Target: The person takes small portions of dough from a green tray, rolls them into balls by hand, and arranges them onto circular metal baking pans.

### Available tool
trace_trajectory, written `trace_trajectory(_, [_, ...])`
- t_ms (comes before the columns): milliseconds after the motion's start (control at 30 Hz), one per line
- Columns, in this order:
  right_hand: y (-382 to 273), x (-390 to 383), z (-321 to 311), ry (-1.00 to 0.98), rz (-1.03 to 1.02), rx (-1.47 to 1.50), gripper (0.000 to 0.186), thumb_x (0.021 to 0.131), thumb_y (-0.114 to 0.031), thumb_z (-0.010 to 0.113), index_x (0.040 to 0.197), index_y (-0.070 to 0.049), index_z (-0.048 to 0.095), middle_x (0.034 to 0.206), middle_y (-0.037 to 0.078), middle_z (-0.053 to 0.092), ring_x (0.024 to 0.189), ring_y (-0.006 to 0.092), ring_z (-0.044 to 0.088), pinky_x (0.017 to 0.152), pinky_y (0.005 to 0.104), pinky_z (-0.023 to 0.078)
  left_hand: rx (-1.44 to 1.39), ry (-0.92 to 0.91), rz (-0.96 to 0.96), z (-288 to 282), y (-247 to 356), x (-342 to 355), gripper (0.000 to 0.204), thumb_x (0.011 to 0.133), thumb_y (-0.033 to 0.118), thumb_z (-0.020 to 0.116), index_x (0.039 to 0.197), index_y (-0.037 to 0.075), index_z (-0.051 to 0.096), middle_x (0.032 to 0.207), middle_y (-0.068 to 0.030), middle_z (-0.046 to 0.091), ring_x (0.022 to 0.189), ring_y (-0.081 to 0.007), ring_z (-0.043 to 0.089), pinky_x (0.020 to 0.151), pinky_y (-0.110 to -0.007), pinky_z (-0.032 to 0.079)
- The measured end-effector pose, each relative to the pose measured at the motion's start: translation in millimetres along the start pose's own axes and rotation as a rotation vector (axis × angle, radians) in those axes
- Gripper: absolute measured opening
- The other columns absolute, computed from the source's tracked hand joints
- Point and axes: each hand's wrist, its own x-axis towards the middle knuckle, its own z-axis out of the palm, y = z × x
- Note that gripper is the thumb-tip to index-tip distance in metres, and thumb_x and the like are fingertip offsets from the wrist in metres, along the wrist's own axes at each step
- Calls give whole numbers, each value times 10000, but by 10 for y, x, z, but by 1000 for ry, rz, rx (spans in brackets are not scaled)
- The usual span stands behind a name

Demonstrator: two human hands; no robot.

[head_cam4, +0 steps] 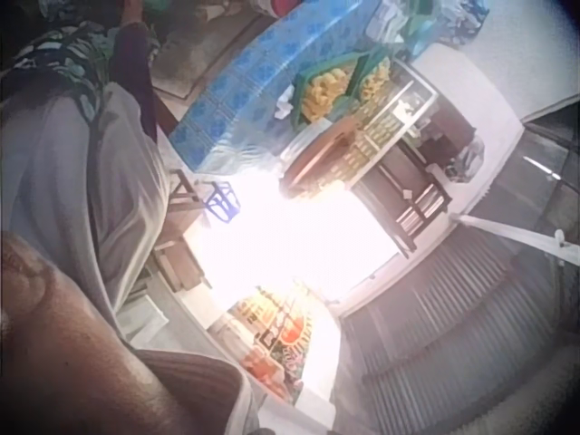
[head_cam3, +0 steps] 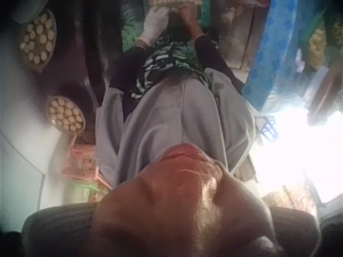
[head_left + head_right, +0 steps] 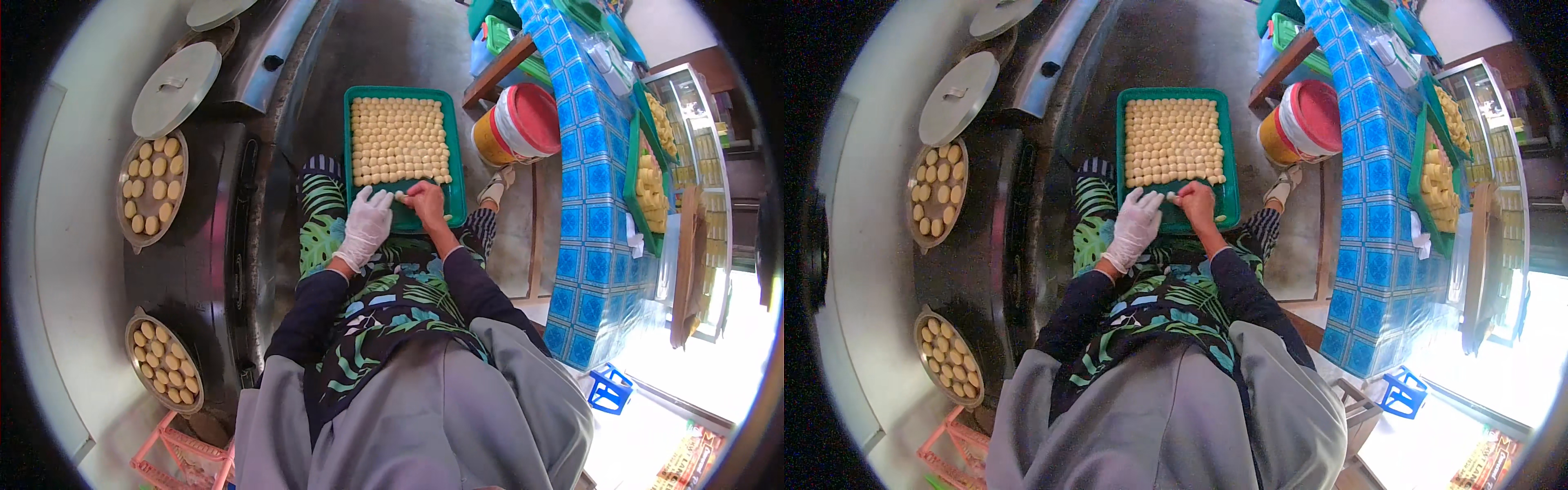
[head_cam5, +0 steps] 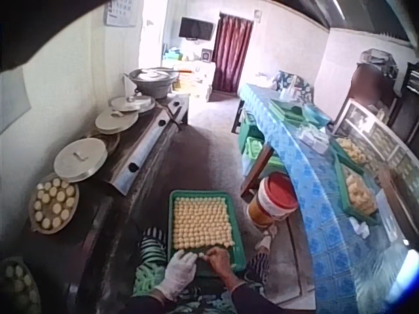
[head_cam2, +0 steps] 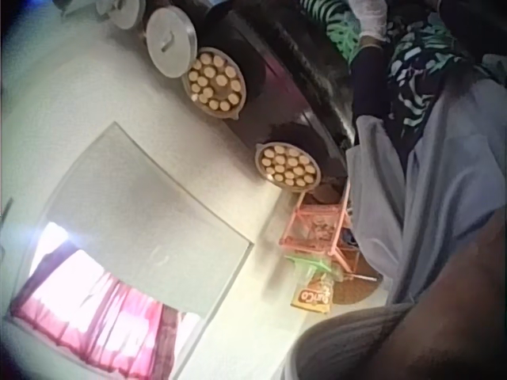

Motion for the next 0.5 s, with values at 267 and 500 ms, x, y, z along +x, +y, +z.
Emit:
trace_trajectory(267, [102, -148, -167, 152, -771, -895, 220, 700, -55, 660, 904, -101, 728, 820, 135, 591, 826, 306, 582, 663, 421, 479, 193, -278, 18, 133, 142, -20, 588, 916, 493, 512, 1312, 59, 543, 1370, -87, 501, 1366, -525, 201, 1036, -690, 244])
trace_trajectory(500, [-310, -74, -202, -80, -954, -1387, 391, 773, -96, 575, 1154, -146, 649, 1014, 153, 521, 1018, 337, 488, 787, 457, 428, -71, 86, -61, 169, 49, -86, 290, 717, 59, 632, 1006, 58, 642, 998, -108, 639, 1064, -350, 539, 945, -478, 417])
